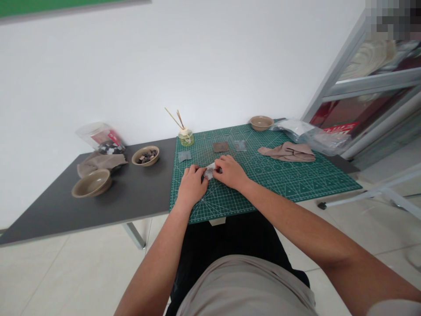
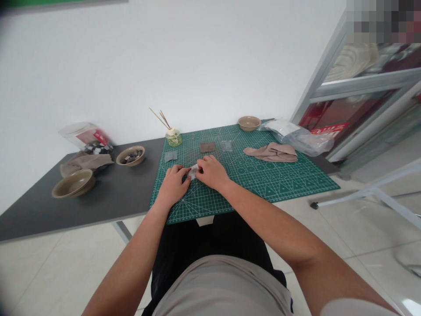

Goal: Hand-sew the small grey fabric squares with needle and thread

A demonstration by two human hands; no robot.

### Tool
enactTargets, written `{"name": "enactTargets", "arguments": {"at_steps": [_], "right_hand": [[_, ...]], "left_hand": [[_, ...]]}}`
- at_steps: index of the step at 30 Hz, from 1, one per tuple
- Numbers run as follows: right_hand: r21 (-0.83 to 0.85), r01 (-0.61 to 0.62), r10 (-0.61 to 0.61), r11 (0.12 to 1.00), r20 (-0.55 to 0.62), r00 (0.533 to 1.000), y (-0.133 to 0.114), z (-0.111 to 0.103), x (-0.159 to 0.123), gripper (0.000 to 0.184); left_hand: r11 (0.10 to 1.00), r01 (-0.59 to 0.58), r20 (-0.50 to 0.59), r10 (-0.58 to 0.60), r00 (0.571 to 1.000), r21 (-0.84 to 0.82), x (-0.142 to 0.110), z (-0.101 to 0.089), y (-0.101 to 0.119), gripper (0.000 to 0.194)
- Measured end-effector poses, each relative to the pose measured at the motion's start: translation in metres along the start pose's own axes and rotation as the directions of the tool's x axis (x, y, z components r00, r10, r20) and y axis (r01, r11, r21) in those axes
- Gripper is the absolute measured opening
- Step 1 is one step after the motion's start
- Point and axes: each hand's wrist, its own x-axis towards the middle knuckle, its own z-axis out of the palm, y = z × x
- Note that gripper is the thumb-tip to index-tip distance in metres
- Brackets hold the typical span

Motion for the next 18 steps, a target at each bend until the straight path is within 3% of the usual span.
{"name": "enactTargets", "arguments": {"at_steps": [5,13,18], "right_hand": [[0.088,0.214,-0.221,0.973,0.081,0.972,-0.0004,-0.0027,0.0007,0.011],[-0.040,0.019,-0.019,0.999,0.007,1.000,0.0006,0.0022,0.0025,0.009],[-0.009,0.085,-0.084,0.996,0.014,0.996,-0.0007,-0.0006,0.0003,0.012]], "left_hand": [[1.000,-0.009,-0.013,0.009,1.000,-0.001,-0.0006,-0.0001,0.0002,0.034],[1.000,0.005,0.001,-0.005,1.000,-0.010,0.0006,-0.0002,-0.0009,0.037],[1.000,0.001,-0.005,-0.001,1.000,-0.012,0.0001,-0.0002,-0.0013,0.035]]}}
